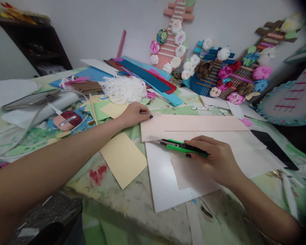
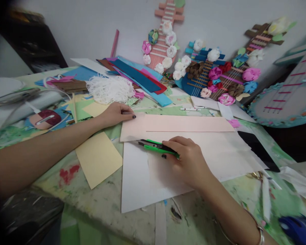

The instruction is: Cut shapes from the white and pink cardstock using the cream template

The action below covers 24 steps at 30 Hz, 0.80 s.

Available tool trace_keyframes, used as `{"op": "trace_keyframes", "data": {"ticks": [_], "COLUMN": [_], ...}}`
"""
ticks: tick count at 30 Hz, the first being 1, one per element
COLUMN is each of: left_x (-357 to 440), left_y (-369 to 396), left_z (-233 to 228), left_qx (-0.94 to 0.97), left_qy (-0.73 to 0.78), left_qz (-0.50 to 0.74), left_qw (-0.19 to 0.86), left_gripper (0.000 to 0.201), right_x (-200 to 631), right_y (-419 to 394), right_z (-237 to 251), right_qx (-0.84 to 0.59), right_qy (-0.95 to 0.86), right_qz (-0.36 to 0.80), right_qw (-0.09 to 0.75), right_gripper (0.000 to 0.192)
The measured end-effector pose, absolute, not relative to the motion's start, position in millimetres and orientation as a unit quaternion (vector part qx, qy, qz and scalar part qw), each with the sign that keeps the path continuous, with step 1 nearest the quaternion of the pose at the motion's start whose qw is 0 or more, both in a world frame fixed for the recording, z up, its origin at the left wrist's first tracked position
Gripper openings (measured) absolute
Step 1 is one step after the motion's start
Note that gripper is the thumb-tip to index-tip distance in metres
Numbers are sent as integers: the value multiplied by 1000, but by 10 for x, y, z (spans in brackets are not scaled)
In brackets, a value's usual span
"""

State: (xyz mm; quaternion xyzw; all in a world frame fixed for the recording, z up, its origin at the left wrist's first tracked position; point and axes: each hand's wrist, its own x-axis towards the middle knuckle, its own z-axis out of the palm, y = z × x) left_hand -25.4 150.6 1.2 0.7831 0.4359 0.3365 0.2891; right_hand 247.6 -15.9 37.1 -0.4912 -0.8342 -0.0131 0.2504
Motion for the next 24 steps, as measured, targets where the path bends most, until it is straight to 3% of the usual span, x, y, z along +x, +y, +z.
{"op": "trace_keyframes", "data": {"ticks": [12, 24], "left_x": [-242, -249], "left_y": [1497, 1504], "left_z": [29, 12], "left_qx": [783, 783], "left_qy": [436, 432], "left_qz": [336, 337], "left_qw": [291, 294], "left_gripper": [28, 26], "right_x": [2330, 2330], "right_y": [-108, -121], "right_z": [325, 322], "right_qx": [-498, -452], "right_qy": [-832, -853], "right_qz": [5, -64], "right_qw": [243, 253], "right_gripper": [31, 29]}}
